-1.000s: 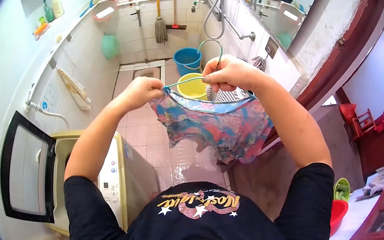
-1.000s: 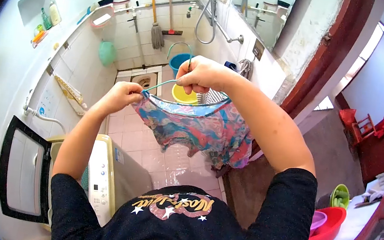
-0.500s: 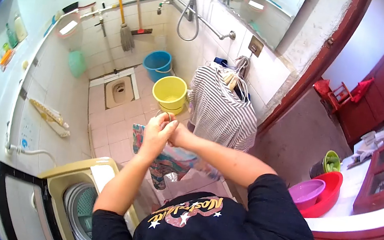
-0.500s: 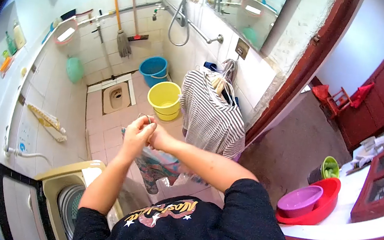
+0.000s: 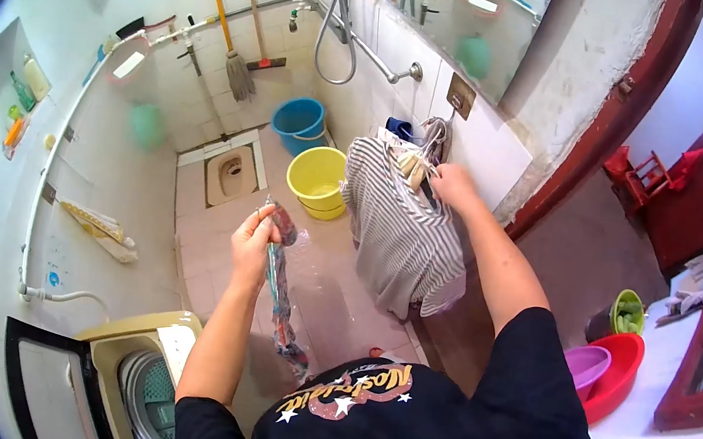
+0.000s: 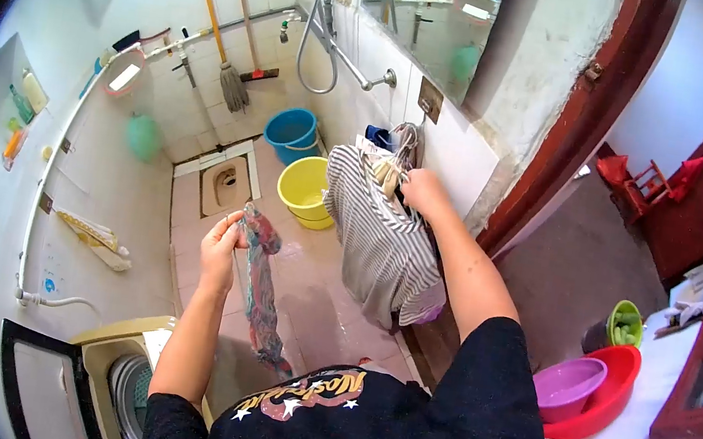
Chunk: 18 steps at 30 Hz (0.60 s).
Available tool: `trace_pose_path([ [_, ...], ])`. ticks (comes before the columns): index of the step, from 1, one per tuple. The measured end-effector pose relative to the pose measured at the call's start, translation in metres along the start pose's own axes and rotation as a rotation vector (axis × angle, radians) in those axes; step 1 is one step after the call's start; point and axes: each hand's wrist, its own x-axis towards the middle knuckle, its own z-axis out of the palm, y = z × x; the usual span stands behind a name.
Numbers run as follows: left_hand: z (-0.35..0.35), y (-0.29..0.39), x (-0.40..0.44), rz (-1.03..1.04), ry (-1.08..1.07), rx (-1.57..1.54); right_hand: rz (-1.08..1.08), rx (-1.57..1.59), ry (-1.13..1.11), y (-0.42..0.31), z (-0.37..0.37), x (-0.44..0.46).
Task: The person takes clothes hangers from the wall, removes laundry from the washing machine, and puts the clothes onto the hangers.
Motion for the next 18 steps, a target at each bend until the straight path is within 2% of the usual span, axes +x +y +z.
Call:
trace_pose_path([
  [1, 0.009, 0.003, 0.003, 0.012, 0.007, 0.055, -0.147, 0.204, 0.01, 0.005, 0.006, 0.007],
  [4, 0.049, 0.025, 0.018, 0.049, 0.017, 0.153, -0.044, 0.761, -0.18, -0.021, 0.013, -0.009],
  [5, 0.061, 0.029, 0.023, 0.066, 0.017, 0.184, -0.054, 0.937, -0.343, -0.034, 0.013, -0.021],
  [7, 0.09, 0.037, 0.032, 0.072, -0.012, 0.198, -0.19, 0.917, -0.324, -0.059, 0.029, -0.035],
  [10, 0.119, 0.046, 0.041, 0.061, -0.069, 0.17, -0.293, 0.926, -0.418, -0.088, 0.047, -0.065],
  [11, 0.127, 0.046, 0.042, 0.065, -0.066, 0.137, -0.341, 0.91, -0.373, -0.09, 0.063, -0.074],
  [12, 0.131, 0.045, 0.042, 0.068, -0.066, 0.103, -0.32, 0.996, -0.392, -0.096, 0.067, -0.089],
  [18, 0.12, 0.021, 0.032, 0.003, -0.142, 0.067, -0.245, 1.031, -0.453, -0.099, 0.084, -0.121],
])
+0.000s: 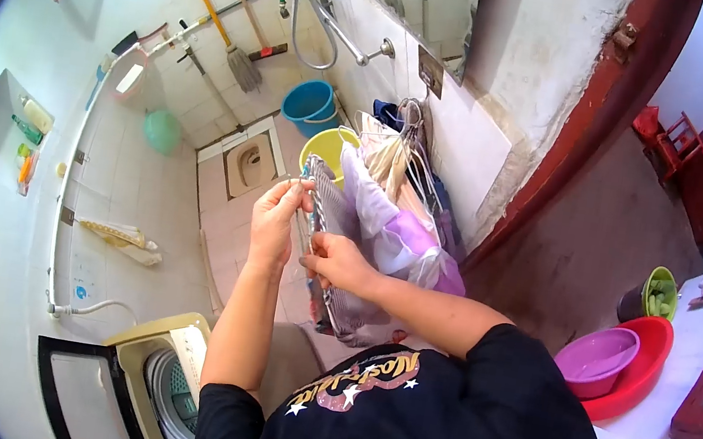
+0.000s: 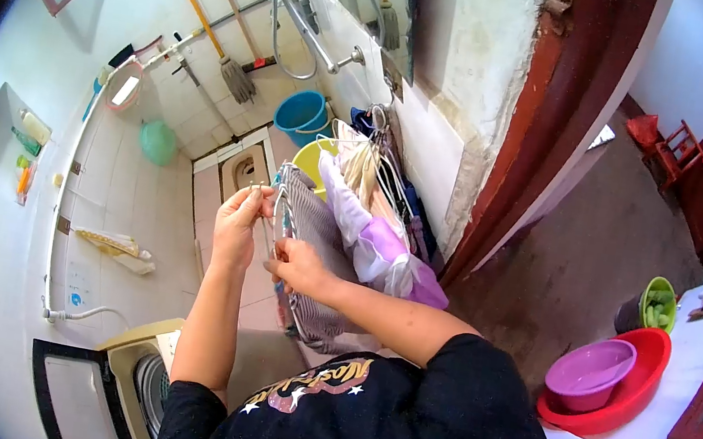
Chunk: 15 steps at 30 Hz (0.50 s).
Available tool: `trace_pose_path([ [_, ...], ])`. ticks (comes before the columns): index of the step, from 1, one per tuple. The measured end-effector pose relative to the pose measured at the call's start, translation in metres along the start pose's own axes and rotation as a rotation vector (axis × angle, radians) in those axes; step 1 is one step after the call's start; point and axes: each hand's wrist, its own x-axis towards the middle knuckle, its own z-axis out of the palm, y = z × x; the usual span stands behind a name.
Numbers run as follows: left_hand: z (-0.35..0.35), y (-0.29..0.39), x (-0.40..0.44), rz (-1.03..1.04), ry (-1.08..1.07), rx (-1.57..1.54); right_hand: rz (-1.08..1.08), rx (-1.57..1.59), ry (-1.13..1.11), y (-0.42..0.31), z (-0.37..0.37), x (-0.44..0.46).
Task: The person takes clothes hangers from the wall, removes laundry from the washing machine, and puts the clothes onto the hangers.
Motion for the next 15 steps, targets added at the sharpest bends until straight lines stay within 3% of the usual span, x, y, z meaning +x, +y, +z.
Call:
trace_pose_path([
  [2, -0.003, -0.006, -0.007, -0.042, -0.034, -0.067, 0.064, -0.068, -0.094, -0.002, -0.007, -0.005],
  [4, -0.017, -0.01, -0.015, -0.081, -0.047, -0.049, -0.165, -0.436, -0.141, 0.002, -0.034, -0.002],
  [7, -0.044, -0.022, -0.02, -0.099, 0.024, -0.144, -0.199, -0.922, 0.564, -0.017, -0.102, 0.006],
  [9, -0.042, -0.016, -0.023, -0.109, 0.038, -0.119, -0.115, -1.338, 0.632, -0.009, -0.138, 0.011],
  [12, -0.038, -0.01, -0.026, -0.097, 0.015, -0.069, -0.019, -1.444, 0.555, 0.013, -0.156, 0.029],
  [14, -0.039, -0.006, -0.022, -0.078, -0.025, -0.046, -0.11, -1.389, 0.577, 0.014, -0.158, 0.033],
  [15, -0.04, -0.005, -0.02, -0.066, -0.021, -0.032, -0.102, -1.192, 0.549, 0.011, -0.155, 0.034],
])
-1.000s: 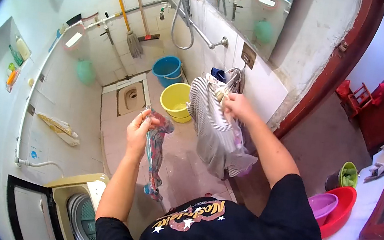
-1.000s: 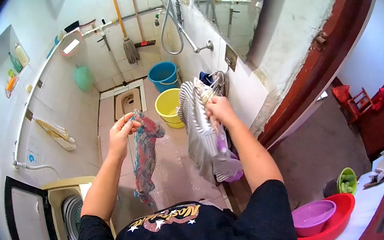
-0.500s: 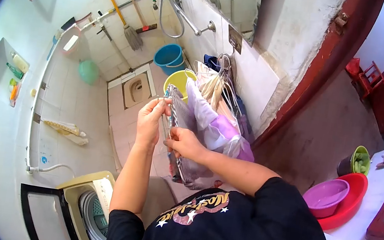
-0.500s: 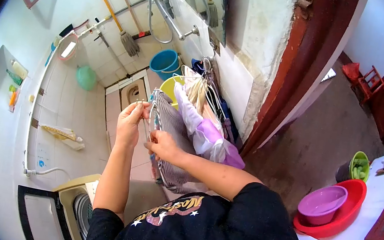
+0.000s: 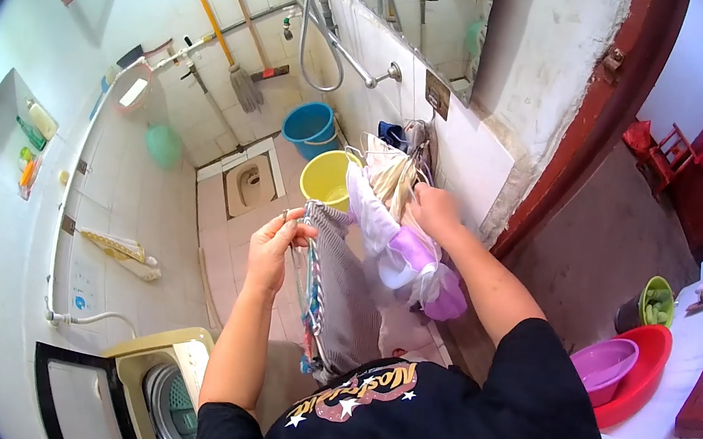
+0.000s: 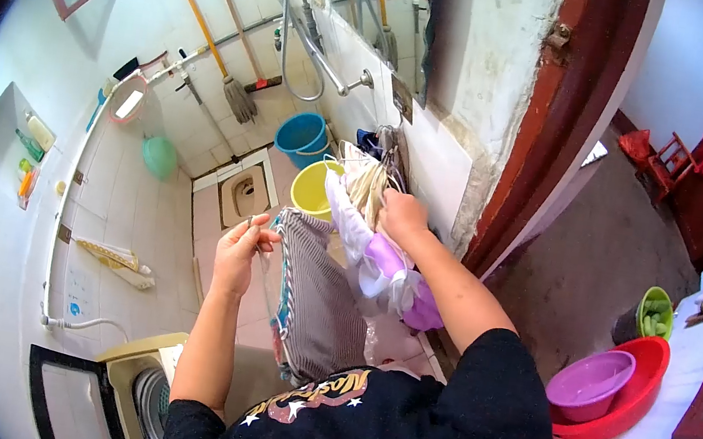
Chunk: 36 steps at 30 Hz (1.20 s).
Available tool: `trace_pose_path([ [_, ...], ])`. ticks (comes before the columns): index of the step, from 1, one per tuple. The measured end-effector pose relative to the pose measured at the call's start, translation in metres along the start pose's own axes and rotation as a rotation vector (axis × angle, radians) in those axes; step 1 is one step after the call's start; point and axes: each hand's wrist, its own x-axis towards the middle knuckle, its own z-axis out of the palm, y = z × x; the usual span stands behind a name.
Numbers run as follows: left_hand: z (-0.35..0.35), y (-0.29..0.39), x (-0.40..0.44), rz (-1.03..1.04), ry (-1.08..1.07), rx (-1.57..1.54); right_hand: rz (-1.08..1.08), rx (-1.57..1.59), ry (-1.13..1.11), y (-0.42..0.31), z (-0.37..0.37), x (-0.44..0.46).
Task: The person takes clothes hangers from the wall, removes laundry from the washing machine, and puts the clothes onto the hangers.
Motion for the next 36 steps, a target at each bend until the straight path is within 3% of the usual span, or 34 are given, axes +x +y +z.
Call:
trace_pose_path([
  [3, 0.006, 0.003, 0.007, 0.019, 0.026, 0.029, -0.036, 0.513, 0.003, -0.031, -0.003, -0.01],
  [5, 0.013, 0.008, 0.014, 0.051, 0.085, 0.06, -0.096, 0.693, -0.035, -0.062, 0.011, -0.028],
  [6, 0.019, 0.012, 0.015, 0.063, 0.068, 0.043, 0.094, 0.831, -0.251, -0.087, 0.003, -0.044],
  [7, 0.023, 0.013, 0.016, 0.061, 0.066, 0.044, 0.03, 0.856, -0.269, -0.097, 0.027, -0.056],
  [8, 0.028, 0.012, 0.016, 0.058, 0.058, 0.026, -0.121, 0.768, -0.095, -0.114, 0.036, -0.072],
  [9, 0.031, 0.012, 0.016, 0.056, 0.049, 0.007, -0.147, 0.744, -0.128, -0.126, 0.036, -0.08],
  [10, 0.033, 0.011, 0.014, 0.065, 0.008, 0.038, 0.159, 0.903, -0.458, -0.134, 0.033, -0.083],
  [15, 0.034, 0.01, 0.0, 0.12, 0.032, 0.07, 0.114, 1.029, -0.416, -0.143, 0.049, -0.089],
  [20, 0.02, 0.008, 0.001, 0.26, 0.081, -0.019, 0.171, 1.073, -0.673, -0.152, 0.044, -0.09],
  [21, 0.017, 0.009, 0.001, 0.268, 0.078, -0.075, 0.169, 1.07, -0.677, -0.149, 0.042, -0.088],
  [23, 0.01, 0.014, 0.001, 0.266, 0.108, -0.116, -0.256, 0.747, -0.428, -0.13, 0.03, -0.078],
  [25, -0.005, 0.017, -0.003, 0.221, 0.118, -0.122, -0.158, 0.57, -0.188, -0.083, 0.008, -0.045],
  [26, -0.009, 0.021, -0.008, 0.183, 0.157, -0.101, -0.075, 0.407, 0.047, -0.06, -0.008, -0.028],
  [27, -0.015, 0.022, -0.013, 0.186, 0.165, -0.108, -0.137, 0.163, 0.158, -0.045, -0.035, -0.021],
  [29, -0.027, 0.025, -0.023, 0.138, 0.156, 0.01, 0.046, 0.043, 0.241, 0.002, -0.017, 0.006],
  [30, -0.028, 0.026, -0.03, 0.14, 0.183, 0.049, 0.042, 0.043, 0.243, 0.003, -0.016, 0.01],
  [32, -0.03, 0.034, -0.047, 0.138, 0.18, 0.07, 0.184, -0.059, -0.082, 0.002, -0.015, 0.021],
  [33, -0.032, 0.037, -0.055, 0.128, 0.176, 0.094, 0.177, -0.055, -0.077, 0.002, -0.013, 0.029],
  [35, -0.039, 0.041, -0.073, 0.152, 0.168, 0.118, 0.211, 0.077, -0.062, 0.01, -0.002, 0.039],
  [36, -0.039, 0.046, -0.082, 0.139, 0.2, 0.221, 0.277, 0.27, -0.225, 0.02, 0.006, 0.051],
])
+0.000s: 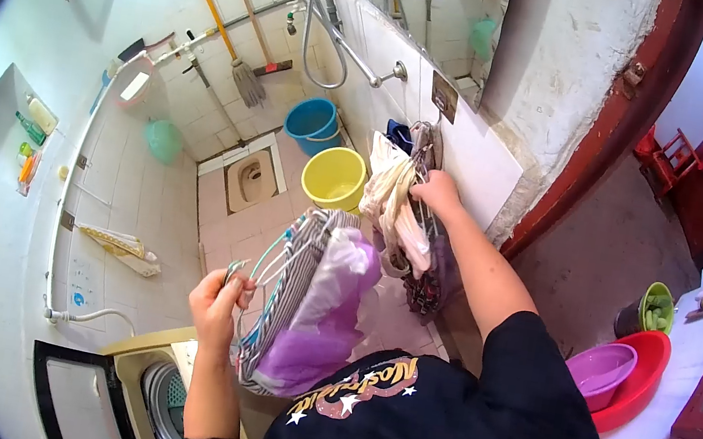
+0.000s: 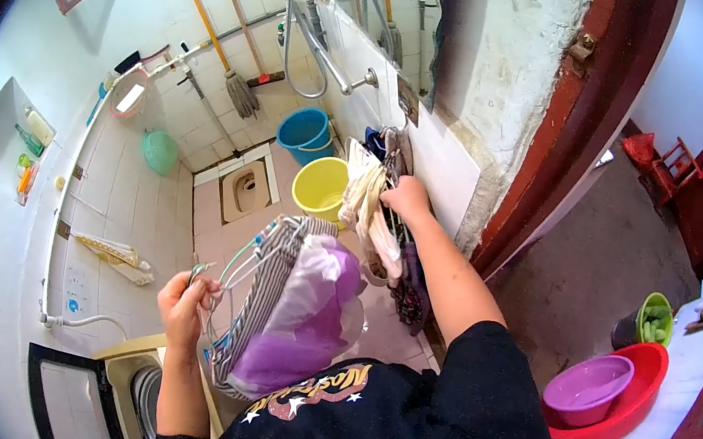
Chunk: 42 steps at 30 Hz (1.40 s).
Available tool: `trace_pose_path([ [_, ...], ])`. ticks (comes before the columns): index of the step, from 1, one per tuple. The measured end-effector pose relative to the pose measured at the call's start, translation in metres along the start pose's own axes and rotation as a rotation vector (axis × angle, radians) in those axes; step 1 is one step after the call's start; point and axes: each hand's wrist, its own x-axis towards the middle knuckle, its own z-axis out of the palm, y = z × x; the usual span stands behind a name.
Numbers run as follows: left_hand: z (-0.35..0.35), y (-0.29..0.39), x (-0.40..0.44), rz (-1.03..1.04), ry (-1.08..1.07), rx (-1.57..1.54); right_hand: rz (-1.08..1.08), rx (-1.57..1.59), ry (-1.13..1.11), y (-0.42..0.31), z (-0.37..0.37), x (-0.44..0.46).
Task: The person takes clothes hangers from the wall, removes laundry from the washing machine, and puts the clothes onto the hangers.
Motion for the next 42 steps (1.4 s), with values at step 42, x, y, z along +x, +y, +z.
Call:
trace_pose_path([
  [42, 0.029, 0.045, 0.012, 0.107, 0.087, -0.05, -0.797, 0.438, -1.385, -0.185, 0.049, -0.138],
])
